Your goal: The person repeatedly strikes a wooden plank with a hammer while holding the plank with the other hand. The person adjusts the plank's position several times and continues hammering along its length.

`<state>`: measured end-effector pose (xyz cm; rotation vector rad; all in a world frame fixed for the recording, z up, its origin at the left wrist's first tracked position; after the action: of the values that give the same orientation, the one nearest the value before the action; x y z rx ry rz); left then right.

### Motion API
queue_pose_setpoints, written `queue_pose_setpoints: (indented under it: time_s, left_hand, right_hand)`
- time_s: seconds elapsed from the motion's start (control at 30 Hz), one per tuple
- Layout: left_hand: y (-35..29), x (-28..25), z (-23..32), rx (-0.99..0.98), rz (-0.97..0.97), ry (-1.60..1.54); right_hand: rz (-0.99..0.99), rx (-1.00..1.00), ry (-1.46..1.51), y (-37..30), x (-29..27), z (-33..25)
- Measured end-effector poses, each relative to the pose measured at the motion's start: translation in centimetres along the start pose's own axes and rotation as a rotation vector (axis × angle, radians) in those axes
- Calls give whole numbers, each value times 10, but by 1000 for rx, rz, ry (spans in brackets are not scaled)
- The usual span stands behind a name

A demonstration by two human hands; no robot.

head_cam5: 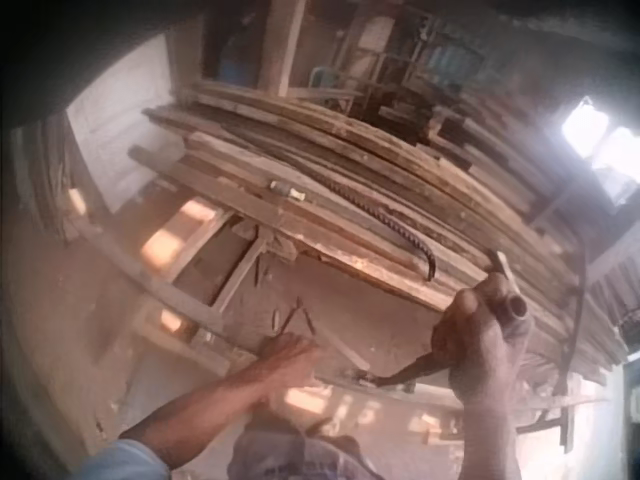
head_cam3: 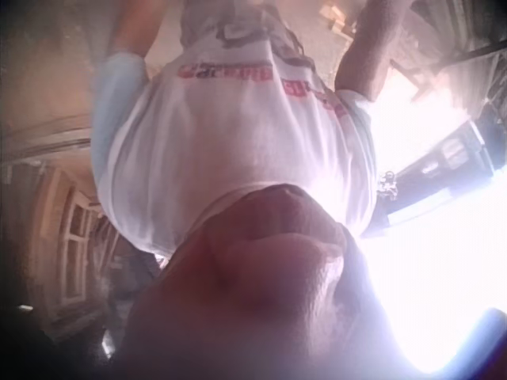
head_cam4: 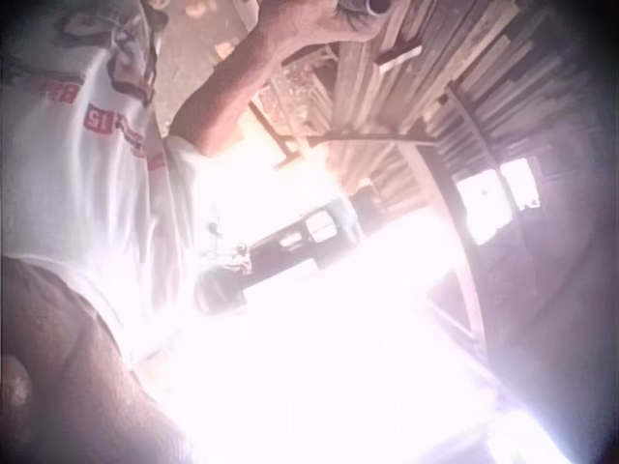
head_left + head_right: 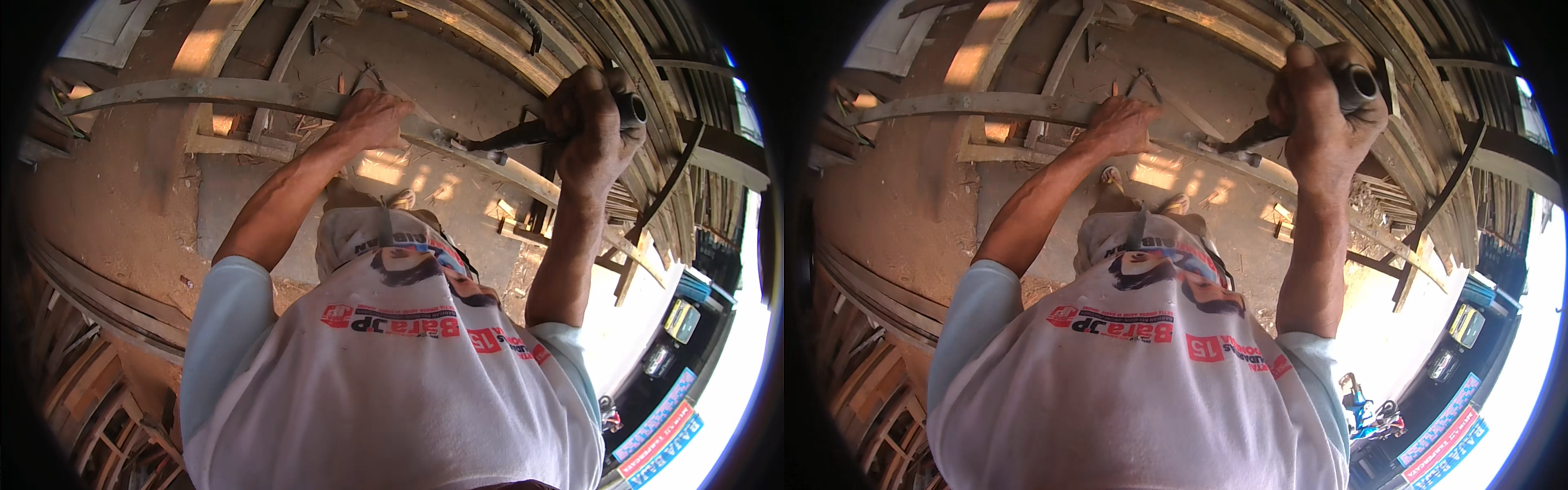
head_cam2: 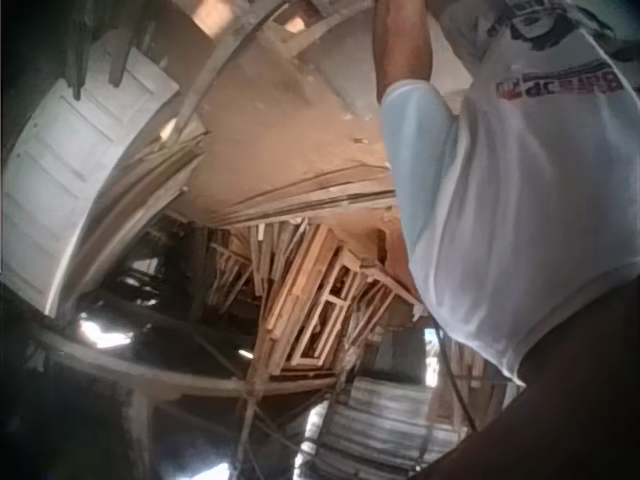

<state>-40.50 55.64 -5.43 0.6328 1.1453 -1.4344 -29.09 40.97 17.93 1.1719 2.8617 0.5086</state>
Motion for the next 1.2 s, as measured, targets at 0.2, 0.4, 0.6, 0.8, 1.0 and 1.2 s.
queue_pose_setpoints:
  time_s: [0.2,0.4,0.6,0.8,1.0,1.2]
  left_hand:
    - [-2,16,0,44,119,-90]
    - [4,20,5,30,89,-97]
    - [13,23,16,69,42,-51]
    - [1,25,13,116,234,-235]
    - [8,14,28,110,121,-87]
    - [4,16,24,248,410,-427]
  right_hand:
    - [-80,39,111,10,-54,3]
    - [-85,128,-325,6,27,-2]
    - [-57,89,169,5,-81,3]
    - [-128,-64,-370,-21,6,-6]
    - [93,-4,22,-2,-53,-1]
    - [-358,94,-752,12,77,14]
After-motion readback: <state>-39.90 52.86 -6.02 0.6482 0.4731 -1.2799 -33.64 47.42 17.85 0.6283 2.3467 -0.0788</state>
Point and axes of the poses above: each hand's wrist, its own y-axis towards the middle knuckle, its own x-axis out of the palm, z = x × y, the point moved 5 cm from there along y, towards the middle knuckle, and after that the axes turned 5 degrees about -z, right-handed, at the moved point
